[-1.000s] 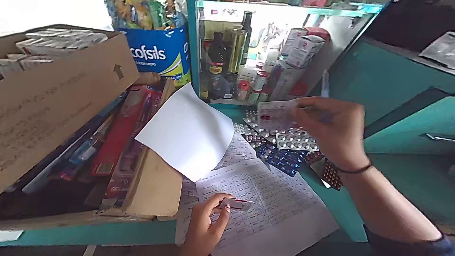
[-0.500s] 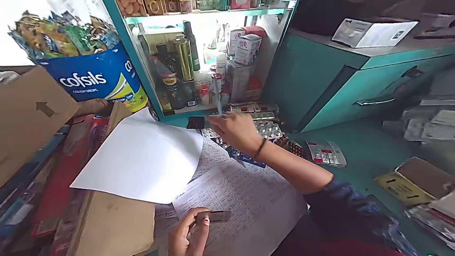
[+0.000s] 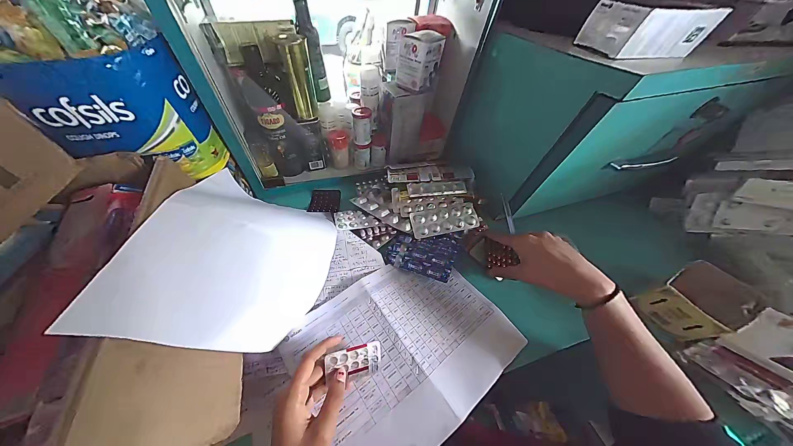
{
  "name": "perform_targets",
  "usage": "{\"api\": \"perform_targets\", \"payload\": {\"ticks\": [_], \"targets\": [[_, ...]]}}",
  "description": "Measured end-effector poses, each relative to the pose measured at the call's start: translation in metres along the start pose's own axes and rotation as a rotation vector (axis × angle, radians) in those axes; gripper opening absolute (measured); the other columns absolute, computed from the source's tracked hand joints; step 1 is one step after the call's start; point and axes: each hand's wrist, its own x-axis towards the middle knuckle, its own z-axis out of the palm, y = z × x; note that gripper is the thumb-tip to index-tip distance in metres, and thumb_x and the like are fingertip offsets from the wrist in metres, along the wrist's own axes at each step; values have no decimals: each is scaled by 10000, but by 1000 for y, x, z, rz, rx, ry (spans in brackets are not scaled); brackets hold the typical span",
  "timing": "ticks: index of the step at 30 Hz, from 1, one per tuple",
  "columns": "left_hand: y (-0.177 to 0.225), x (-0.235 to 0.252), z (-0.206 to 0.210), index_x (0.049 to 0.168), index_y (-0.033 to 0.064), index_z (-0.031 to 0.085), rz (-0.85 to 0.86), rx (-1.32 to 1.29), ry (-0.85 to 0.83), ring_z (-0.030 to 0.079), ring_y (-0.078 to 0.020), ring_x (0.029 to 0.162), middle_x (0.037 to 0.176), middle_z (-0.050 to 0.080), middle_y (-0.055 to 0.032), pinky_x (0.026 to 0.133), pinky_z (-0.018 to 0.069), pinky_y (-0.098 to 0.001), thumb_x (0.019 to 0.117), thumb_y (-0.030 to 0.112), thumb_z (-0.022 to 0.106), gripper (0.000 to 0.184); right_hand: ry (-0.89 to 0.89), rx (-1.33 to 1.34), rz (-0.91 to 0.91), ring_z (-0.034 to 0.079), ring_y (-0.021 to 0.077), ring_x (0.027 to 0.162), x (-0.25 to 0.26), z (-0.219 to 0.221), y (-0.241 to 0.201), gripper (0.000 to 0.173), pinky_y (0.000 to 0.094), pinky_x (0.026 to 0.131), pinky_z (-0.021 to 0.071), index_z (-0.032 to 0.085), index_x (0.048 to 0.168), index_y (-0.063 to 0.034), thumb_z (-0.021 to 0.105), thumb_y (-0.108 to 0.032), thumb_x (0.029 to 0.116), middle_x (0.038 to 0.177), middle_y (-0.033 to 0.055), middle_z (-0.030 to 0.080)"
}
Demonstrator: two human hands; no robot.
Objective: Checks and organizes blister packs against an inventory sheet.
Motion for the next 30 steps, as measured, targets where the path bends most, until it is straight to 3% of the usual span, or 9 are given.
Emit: {"api": "perform_targets", "payload": {"ticks": [2,3,5,6,9,12,20,25,30], "targets": [[-5,-1,-1,1228,-66,621,58,-12,-5,707,-26,875,1095,718,-33,759,620,-219,929,-6,552,313,107,158,-118,662,450,1013,-7,4,2,702,652,882,479,572,1460,-71,852,-257,844,1114,263,709],[-6,0,-1,1173,-23,662,82,-10,-11,700,-6,883,1058,730,7,776,612,-203,932,14,556,266,191,296,-188,690,369,968,-12,6,2,659,579,842,524,592,1431,-41,834,-183,835,1107,226,722],[-6,1,-2,1115,33,698,118,-7,-31,690,22,911,1037,738,45,801,596,-177,935,33,564,224,288,697,-249,711,91,938,-22,6,-4,534,278,794,604,617,1369,-61,631,-103,837,1122,24,736],[-6,1,-2,1111,38,700,122,-9,-34,690,22,914,1036,739,45,805,596,-177,937,34,565,220,289,949,-231,710,32,880,-28,6,-11,464,210,737,598,652,1313,-97,526,-101,867,1074,-35,750],[-6,0,-2,1125,20,692,105,-5,-29,694,16,889,1009,738,35,793,600,-180,944,48,566,222,231,1326,-259,735,61,860,-42,4,-27,350,234,748,627,718,1198,-105,450,-93,972,1036,-18,770],[-7,0,-2,1139,-1,684,99,4,-24,698,9,878,1003,737,24,788,602,-183,952,44,557,231,208,1323,-333,740,74,886,-50,2,-44,328,240,777,631,723,1215,-114,497,-85,978,1061,0,765],[-13,-1,-2,1145,-2,680,127,5,-21,700,1,878,1007,738,6,780,599,-182,970,71,558,226,184,1357,-449,736,67,934,-60,-8,-69,346,229,806,622,729,1233,-119,470,-90,1006,1128,9,760],[-13,-1,-2,1137,1,687,134,7,-17,694,10,873,1005,736,5,778,598,-178,967,83,562,226,166,1430,-365,725,98,1009,-62,-11,-80,439,260,854,617,666,1350,-106,383,-99,1014,1197,37,734],[-12,-1,-1,1138,-15,684,124,19,-9,693,7,860,1003,734,-9,760,595,-173,966,86,558,236,260,1598,-286,725,97,1012,-64,-8,-92,420,269,859,617,684,1305,-119,362,-120,1034,1191,25,739]]}}
